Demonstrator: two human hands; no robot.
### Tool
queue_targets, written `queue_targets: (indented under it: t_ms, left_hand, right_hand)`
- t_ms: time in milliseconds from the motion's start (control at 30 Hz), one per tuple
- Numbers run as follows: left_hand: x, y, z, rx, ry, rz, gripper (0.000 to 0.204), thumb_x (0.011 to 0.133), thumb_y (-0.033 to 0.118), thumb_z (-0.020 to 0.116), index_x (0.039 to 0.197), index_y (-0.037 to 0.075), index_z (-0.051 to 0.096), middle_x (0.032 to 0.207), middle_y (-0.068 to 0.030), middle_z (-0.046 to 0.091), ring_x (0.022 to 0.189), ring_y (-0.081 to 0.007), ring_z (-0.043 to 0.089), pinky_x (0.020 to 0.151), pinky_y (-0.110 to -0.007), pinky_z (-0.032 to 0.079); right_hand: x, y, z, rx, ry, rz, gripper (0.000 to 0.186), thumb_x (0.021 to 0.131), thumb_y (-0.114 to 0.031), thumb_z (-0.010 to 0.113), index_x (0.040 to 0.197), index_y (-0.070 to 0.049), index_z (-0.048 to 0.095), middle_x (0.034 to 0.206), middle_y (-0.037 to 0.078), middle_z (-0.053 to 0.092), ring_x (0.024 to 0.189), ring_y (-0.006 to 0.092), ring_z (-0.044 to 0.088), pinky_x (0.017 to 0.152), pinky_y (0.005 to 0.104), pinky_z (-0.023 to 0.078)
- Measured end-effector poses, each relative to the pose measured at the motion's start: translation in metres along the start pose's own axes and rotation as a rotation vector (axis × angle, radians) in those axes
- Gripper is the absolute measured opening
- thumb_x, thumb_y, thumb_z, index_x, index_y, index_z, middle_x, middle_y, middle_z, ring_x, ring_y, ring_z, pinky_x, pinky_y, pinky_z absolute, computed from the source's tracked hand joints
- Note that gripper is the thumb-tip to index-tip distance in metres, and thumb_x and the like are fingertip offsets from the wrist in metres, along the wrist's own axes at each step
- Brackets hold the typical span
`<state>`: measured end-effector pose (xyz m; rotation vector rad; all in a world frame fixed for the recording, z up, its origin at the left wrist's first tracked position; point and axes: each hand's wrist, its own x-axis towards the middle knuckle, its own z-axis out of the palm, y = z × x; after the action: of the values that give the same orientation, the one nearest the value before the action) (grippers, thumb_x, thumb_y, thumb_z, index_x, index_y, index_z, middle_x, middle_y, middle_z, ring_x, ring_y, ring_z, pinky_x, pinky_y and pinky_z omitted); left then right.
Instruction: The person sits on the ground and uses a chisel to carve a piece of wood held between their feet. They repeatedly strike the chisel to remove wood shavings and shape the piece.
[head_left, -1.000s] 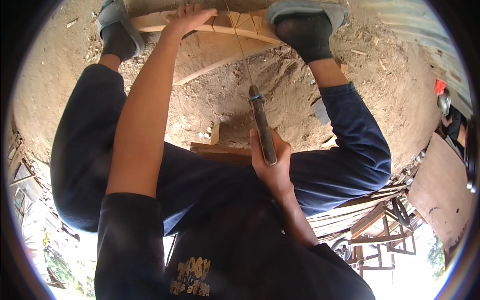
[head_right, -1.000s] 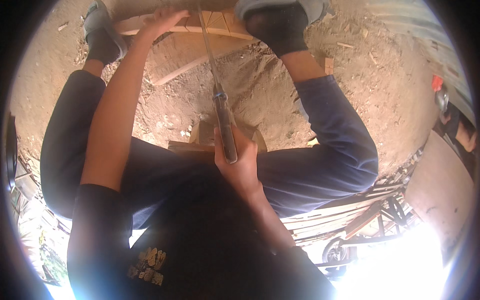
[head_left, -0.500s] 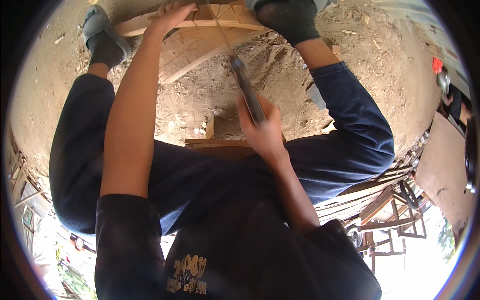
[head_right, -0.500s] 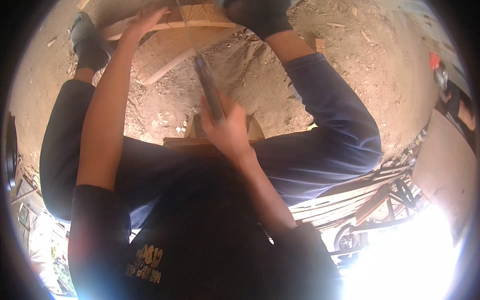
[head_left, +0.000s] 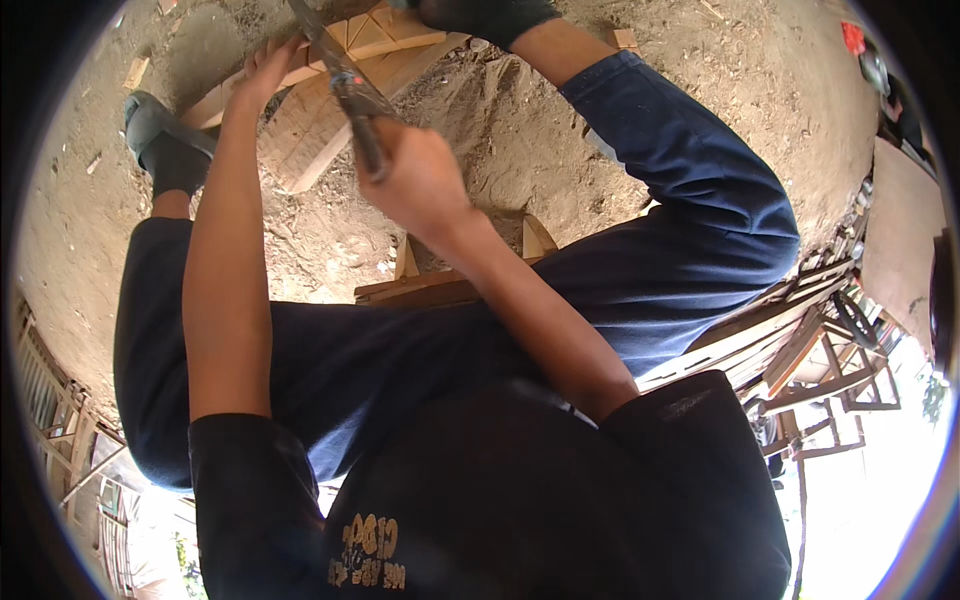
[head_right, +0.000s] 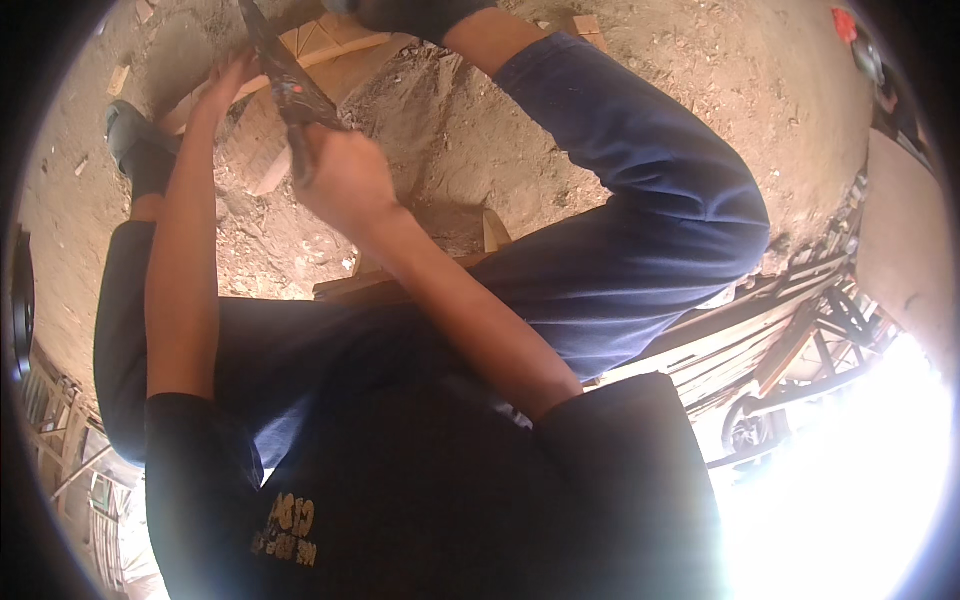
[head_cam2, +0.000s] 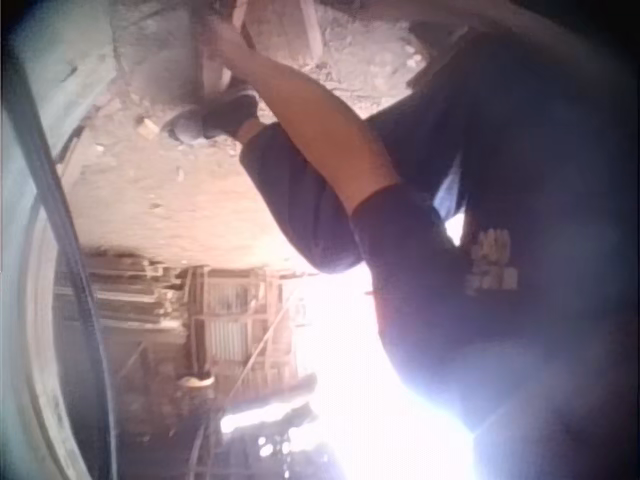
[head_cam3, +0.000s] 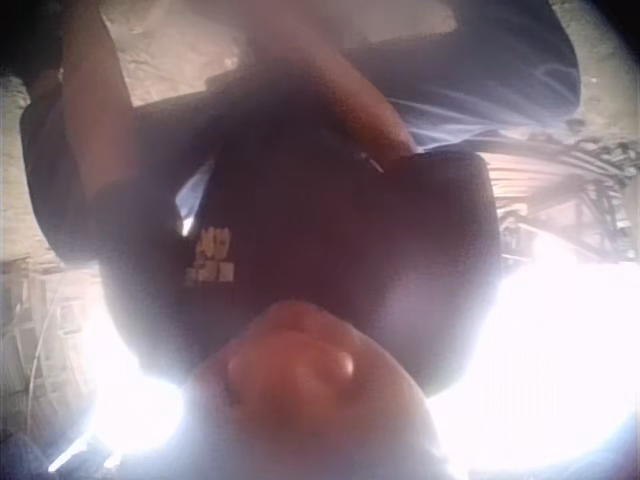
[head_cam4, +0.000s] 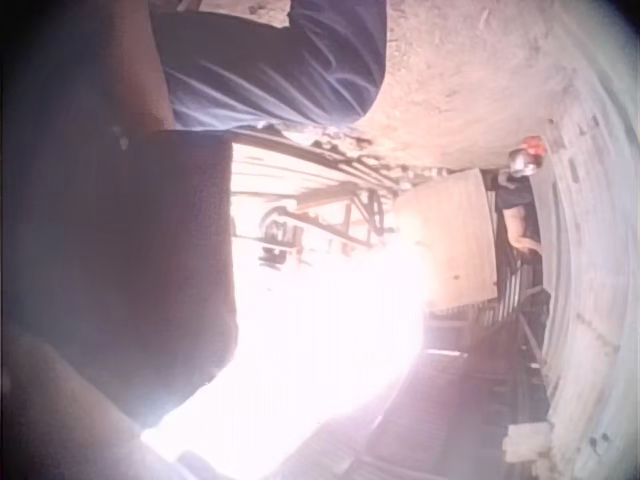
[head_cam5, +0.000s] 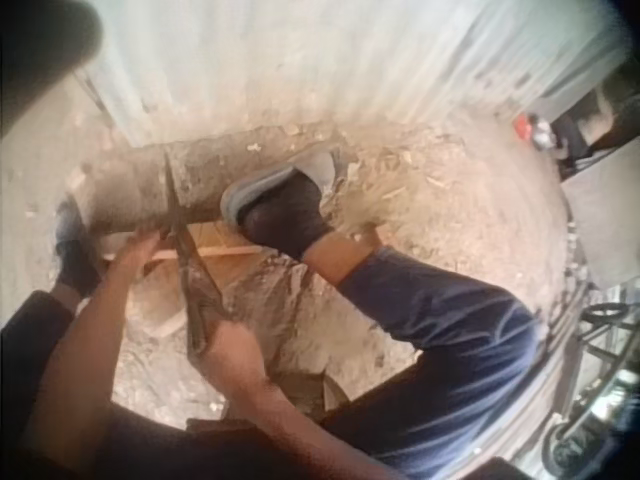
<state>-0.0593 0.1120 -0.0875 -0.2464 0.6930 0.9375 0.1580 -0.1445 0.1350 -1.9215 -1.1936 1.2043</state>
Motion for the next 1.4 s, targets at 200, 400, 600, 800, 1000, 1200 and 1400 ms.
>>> queue_targets:
  t_ms: [200, 400, 600, 800, 1000, 1200, 1400]
  left_hand:
    - [-0.018, -0.016, 0.034, 2.496, 0.256, -0.096, 0.085, 0.092, 0.079, 0.020, 0.163, 0.032, 0.012, 0.170, -0.0085, 0.009, 0.156, -0.0362, 0.007, 0.121, -0.063, 0.001]
    - [-0.021, -0.010, 0.025, 2.416, 0.238, 0.006, 0.077, 0.092, 0.080, 0.020, 0.160, 0.044, 0.015, 0.170, -0.0081, 0.007, 0.156, -0.0377, 0.003, 0.120, -0.065, -0.001]
    - [-0.034, -0.014, 0.042, 2.374, 0.296, -0.034, 0.085, 0.090, 0.081, 0.023, 0.162, 0.037, 0.016, 0.170, -0.0067, 0.006, 0.156, -0.0369, 0.003, 0.120, -0.066, 0.000]
    - [-0.011, 0.011, 0.008, 2.396, 0.202, -0.020, 0.090, 0.088, 0.083, 0.027, 0.162, 0.033, 0.014, 0.170, -0.0105, 0.010, 0.155, -0.0380, 0.006, 0.120, -0.064, 0.003]
    - [-0.023, 0.001, 0.030, 2.427, 0.236, -0.037, 0.087, 0.089, 0.083, 0.026, 0.162, 0.035, 0.016, 0.170, -0.0083, 0.010, 0.156, -0.0375, 0.004, 0.121, -0.062, 0.003]
    - [-0.012, -0.004, 0.022, 2.277, 0.211, -0.008, 0.085, 0.088, 0.080, 0.030, 0.158, 0.031, 0.030, 0.170, -0.0100, 0.010, 0.156, -0.0359, -0.001, 0.117, -0.068, -0.002]
    - [-0.020, -0.004, 0.015, 2.405, 0.306, 0.255, 0.067, 0.094, 0.066, 0.038, 0.142, 0.022, 0.054, 0.154, -0.0145, 0.040, 0.147, -0.0340, 0.030, 0.118, -0.051, 0.026]
  right_hand:
    - [-0.057, 0.021, -0.031, 0.042, 0.057, -0.090, 0.015, 0.091, -0.015, 0.067, 0.092, 0.001, 0.067, 0.070, 0.022, 0.064, 0.068, 0.0398, 0.068, 0.059, 0.0423, 0.053]
    - [0.008, -0.006, -0.010, 0.059, 0.039, -0.052, 0.017, 0.090, -0.013, 0.066, 0.095, 0.002, 0.068, 0.069, 0.024, 0.064, 0.066, 0.0401, 0.068, 0.060, 0.0433, 0.053]
    - [-0.051, 0.005, -0.030, 0.076, 0.052, -0.045, 0.014, 0.091, -0.012, 0.065, 0.095, 0.001, 0.069, 0.075, 0.026, 0.065, 0.069, 0.0421, 0.067, 0.064, 0.0472, 0.053]
    - [0.007, -0.021, -0.007, 0.061, 0.066, -0.029, 0.018, 0.091, -0.015, 0.064, 0.085, 0.002, 0.066, 0.073, 0.026, 0.065, 0.071, 0.0455, 0.066, 0.066, 0.0502, 0.053]
    - [-0.057, -0.021, -0.030, 0.095, 0.043, 0.045, 0.018, 0.090, -0.015, 0.063, 0.085, 0.002, 0.066, 0.071, 0.025, 0.065, 0.072, 0.0455, 0.067, 0.067, 0.0498, 0.054]
    - [0.015, -0.024, -0.008, 0.066, -0.012, 0.066, 0.012, 0.090, -0.010, 0.064, 0.094, 0.000, 0.067, 0.071, 0.025, 0.064, 0.071, 0.0432, 0.067, 0.062, 0.0465, 0.054]
    - [-0.057, -0.007, -0.026, 0.069, 0.078, -0.051, 0.012, 0.090, -0.010, 0.065, 0.096, 0.001, 0.066, 0.073, 0.026, 0.064, 0.074, 0.0429, 0.067, 0.063, 0.0460, 0.054]
